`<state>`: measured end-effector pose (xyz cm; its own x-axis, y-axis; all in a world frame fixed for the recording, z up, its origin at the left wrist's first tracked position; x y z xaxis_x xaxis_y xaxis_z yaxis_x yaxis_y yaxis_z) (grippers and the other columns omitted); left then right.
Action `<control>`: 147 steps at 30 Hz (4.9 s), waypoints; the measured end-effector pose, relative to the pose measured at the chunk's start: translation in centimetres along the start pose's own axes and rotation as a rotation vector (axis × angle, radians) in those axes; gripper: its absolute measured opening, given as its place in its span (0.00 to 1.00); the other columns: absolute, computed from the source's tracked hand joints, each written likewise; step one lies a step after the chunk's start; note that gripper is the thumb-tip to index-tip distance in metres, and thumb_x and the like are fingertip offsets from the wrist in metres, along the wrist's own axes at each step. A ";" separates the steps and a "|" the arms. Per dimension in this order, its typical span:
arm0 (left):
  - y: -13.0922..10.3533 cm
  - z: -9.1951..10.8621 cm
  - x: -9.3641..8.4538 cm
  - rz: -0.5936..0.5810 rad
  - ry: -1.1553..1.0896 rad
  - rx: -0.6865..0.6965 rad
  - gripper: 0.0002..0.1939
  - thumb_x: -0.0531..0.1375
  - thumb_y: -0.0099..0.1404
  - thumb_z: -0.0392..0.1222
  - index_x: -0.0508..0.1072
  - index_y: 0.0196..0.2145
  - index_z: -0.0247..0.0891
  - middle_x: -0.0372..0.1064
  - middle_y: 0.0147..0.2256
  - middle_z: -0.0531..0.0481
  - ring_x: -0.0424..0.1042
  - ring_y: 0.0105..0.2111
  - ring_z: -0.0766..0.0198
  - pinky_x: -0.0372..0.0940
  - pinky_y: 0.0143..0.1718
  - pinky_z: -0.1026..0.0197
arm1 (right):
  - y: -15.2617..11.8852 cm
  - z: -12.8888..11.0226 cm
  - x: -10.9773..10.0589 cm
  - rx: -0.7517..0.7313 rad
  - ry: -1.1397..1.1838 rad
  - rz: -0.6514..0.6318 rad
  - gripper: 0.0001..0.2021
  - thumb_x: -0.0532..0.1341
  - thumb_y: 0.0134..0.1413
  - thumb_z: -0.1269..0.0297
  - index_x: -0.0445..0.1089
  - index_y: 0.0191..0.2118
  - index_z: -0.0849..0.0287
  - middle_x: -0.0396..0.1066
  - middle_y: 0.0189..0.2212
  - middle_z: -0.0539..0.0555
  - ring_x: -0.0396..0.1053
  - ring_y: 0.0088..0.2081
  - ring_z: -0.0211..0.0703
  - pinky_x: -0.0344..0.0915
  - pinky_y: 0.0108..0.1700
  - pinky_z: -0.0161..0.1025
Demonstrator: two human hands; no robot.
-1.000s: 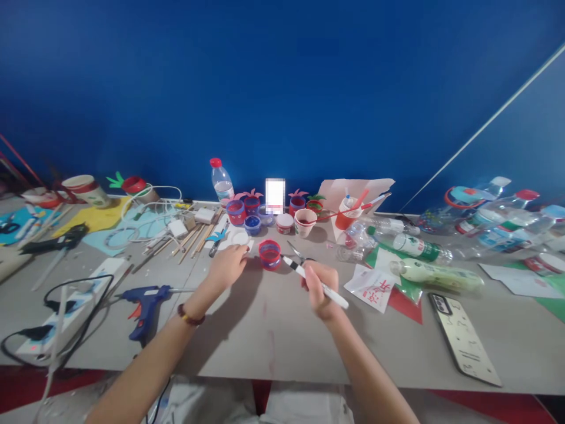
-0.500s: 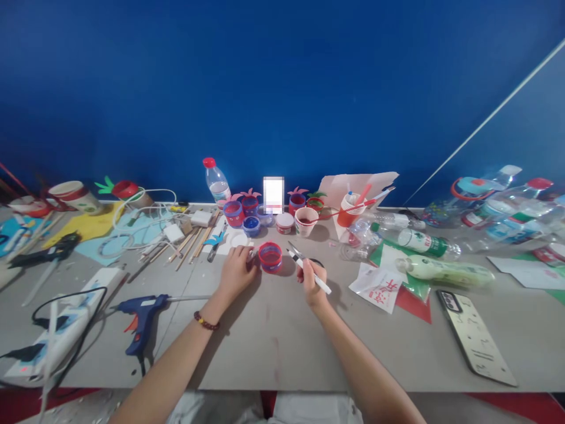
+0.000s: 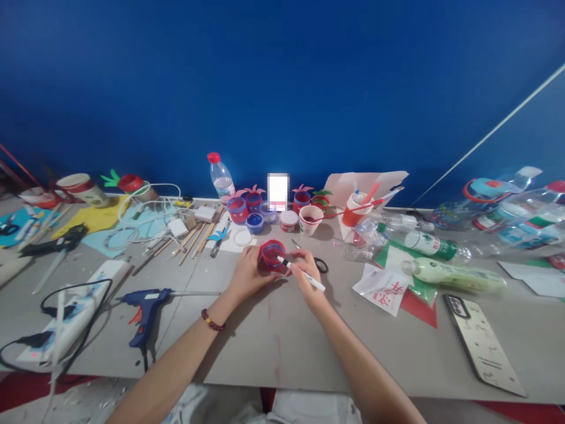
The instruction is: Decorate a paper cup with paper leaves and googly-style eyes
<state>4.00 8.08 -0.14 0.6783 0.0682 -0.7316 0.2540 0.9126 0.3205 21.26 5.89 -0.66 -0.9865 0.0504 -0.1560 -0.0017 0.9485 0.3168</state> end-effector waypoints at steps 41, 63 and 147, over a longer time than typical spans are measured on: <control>-0.9 -2.1 3.4 -0.148 -1.241 -0.568 0.24 0.66 0.55 0.51 0.68 0.47 0.41 0.71 0.41 0.46 0.73 0.32 0.61 0.66 0.25 0.63 | -0.1 -0.8 0.8 0.204 0.550 -0.155 0.20 0.49 0.56 0.43 0.62 0.28 0.55 0.56 0.18 0.48 0.61 0.23 0.42 0.64 0.28 0.41; -0.8 -1.6 3.1 -0.214 -1.185 -0.553 0.24 0.66 0.57 0.51 0.70 0.48 0.39 0.73 0.45 0.43 0.74 0.42 0.56 0.67 0.39 0.59 | 0.3 -0.3 -0.7 0.175 0.421 -0.010 0.09 0.67 0.51 0.57 0.68 0.32 0.53 0.77 0.27 0.54 0.61 0.61 0.52 0.62 0.55 0.51; -0.7 -0.7 1.9 -0.172 -0.910 -0.450 0.25 0.67 0.53 0.52 0.69 0.46 0.39 0.71 0.46 0.45 0.70 0.46 0.53 0.64 0.49 0.53 | 0.0 -0.2 -0.3 0.243 0.180 -0.061 0.16 0.67 0.47 0.49 0.67 0.31 0.56 0.78 0.34 0.59 0.77 0.38 0.52 0.69 0.27 0.37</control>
<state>4.64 7.82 -2.16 0.9701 -0.2383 0.0462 0.2424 0.9604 -0.1376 21.56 5.79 -0.45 -0.9990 -0.0444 0.0078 -0.0437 0.9962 0.0760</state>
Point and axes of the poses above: each hand's wrist, its own y-axis towards the middle knuckle, its own x-axis out of the palm, z = x × y, the point moved 7 cm from there along y, towards the middle knuckle
